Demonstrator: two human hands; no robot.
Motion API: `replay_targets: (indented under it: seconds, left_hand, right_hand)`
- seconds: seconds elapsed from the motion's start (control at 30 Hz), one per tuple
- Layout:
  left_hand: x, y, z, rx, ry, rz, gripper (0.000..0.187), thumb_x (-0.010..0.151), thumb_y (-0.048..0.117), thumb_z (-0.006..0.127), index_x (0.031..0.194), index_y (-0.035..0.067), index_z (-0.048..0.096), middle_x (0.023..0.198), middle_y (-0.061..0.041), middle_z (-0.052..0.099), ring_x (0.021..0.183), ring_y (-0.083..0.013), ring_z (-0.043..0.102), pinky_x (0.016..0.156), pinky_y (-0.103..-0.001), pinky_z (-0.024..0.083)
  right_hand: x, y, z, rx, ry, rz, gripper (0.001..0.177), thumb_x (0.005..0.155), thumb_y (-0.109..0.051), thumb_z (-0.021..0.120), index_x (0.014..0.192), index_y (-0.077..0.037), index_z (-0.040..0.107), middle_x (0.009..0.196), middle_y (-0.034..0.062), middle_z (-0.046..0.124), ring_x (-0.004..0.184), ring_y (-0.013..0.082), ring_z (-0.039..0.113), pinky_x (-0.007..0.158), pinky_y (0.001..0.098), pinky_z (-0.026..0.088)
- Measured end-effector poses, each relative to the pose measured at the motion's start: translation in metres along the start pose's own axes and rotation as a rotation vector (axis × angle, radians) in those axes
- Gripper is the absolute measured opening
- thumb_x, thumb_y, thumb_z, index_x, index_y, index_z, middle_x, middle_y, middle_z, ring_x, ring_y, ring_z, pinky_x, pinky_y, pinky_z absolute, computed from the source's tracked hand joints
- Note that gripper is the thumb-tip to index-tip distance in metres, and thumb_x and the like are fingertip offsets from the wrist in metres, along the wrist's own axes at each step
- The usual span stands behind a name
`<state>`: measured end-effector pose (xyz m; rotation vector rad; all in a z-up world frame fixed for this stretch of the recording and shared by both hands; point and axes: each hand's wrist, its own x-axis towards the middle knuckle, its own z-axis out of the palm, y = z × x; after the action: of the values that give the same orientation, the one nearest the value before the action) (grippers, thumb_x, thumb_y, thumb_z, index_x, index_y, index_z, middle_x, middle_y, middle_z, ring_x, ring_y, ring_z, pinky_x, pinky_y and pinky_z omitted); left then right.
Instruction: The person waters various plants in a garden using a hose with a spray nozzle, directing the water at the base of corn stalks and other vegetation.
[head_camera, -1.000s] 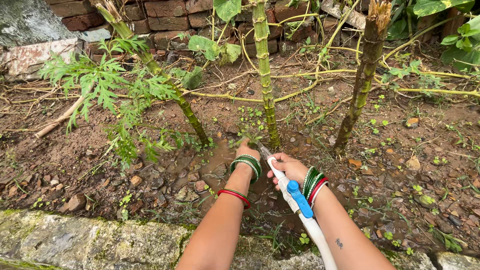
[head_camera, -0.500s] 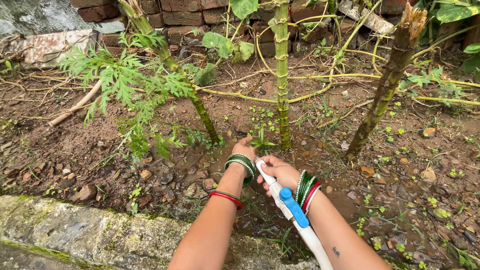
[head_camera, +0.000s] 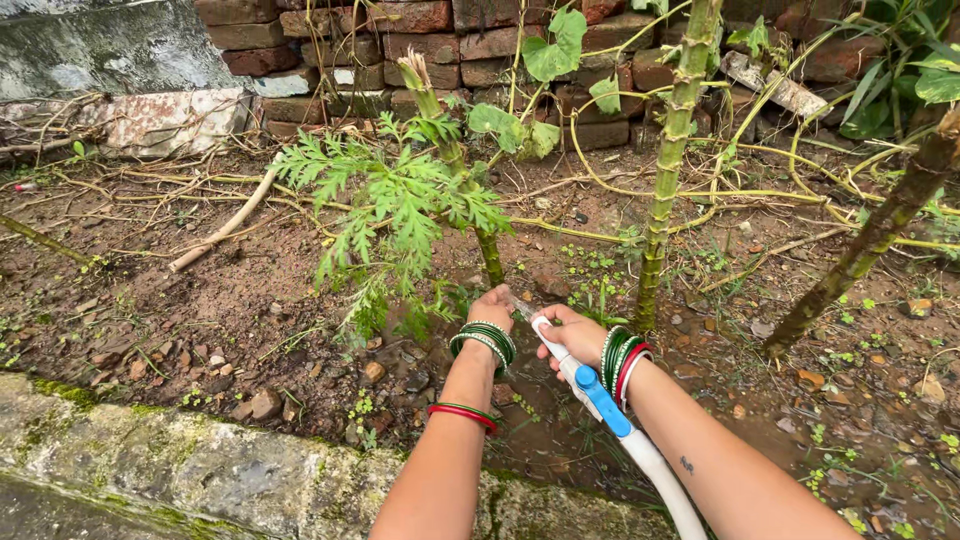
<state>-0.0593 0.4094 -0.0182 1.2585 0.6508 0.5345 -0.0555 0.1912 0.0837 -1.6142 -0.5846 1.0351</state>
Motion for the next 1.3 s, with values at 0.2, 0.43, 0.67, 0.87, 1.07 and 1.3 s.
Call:
replay_targets:
  seconds: [0.2,0.43,0.67,0.87,1.07,1.3]
  left_hand:
    - [-0.040,0.063,-0.007,0.481,0.137,0.036,0.070,0.093,0.001,0.051,0.159,0.017,0.034,0.126,-0.021,0.064,0.107,-0.0316,0.069,0.090,-0.041,0.053]
    - [0.018,0.026,-0.012,0.580,-0.107,0.143,0.081,0.084,-0.001,0.054,0.160,0.012,0.027,0.143,-0.027,0.055,0.131,-0.0347,0.056,0.108,-0.038,0.044]
    - [0.045,0.013,-0.054,0.670,-0.296,0.229,0.084,0.084,0.003,0.052,0.162,0.013,0.025,0.152,-0.027,0.048,0.137,-0.0381,0.051,0.113,-0.041,0.041]
    - [0.000,0.025,-0.026,1.136,-0.361,0.016,0.105,0.086,0.012,0.063,0.162,0.005,-0.009,0.146,-0.034,0.044,0.133,-0.0425,0.050,0.111,-0.043,0.042]
    - [0.030,0.000,-0.028,1.164,-0.580,0.344,0.058,0.089,0.012,0.062,0.146,0.010,0.054,0.135,-0.025,0.062,0.126,-0.0368,0.061,0.110,-0.041,0.046]
    - [-0.015,0.042,-0.024,0.623,-0.554,0.155,0.022,0.085,0.006,0.068,0.102,0.011,0.081,0.089,-0.011,0.081,0.077,-0.0193,0.077,0.071,-0.033,0.061]
  right_hand:
    - [0.029,-0.023,0.010,-0.049,0.090,0.035,0.033,0.102,-0.021,0.051,0.134,-0.016,0.047,0.083,0.0065,0.066,0.059,0.0161,0.060,0.051,0.0367,0.055]
    - [0.055,-0.027,0.004,-0.055,0.188,0.041,0.033,0.102,-0.021,0.053,0.134,-0.013,0.048,0.085,0.0086,0.068,0.060,0.0169,0.061,0.052,0.0371,0.056]
    - [0.070,-0.003,-0.005,-0.114,0.252,0.174,0.033,0.102,-0.025,0.052,0.134,-0.016,0.048,0.087,0.0070,0.068,0.062,0.0169,0.062,0.053,0.0373,0.056]
    - [0.073,0.004,0.012,-0.119,0.257,0.183,0.031,0.103,-0.026,0.053,0.131,-0.014,0.049,0.084,0.0077,0.067,0.059,0.0176,0.061,0.050,0.0372,0.055]
    - [0.068,0.022,0.012,-0.107,0.237,0.229,0.029,0.103,-0.026,0.052,0.130,-0.016,0.050,0.084,0.0069,0.066,0.058,0.0165,0.060,0.049,0.0357,0.055]
    - [0.053,0.017,0.008,-0.091,0.257,0.221,0.029,0.103,-0.025,0.053,0.131,-0.017,0.049,0.087,0.0077,0.069,0.058,0.0159,0.061,0.049,0.0346,0.054]
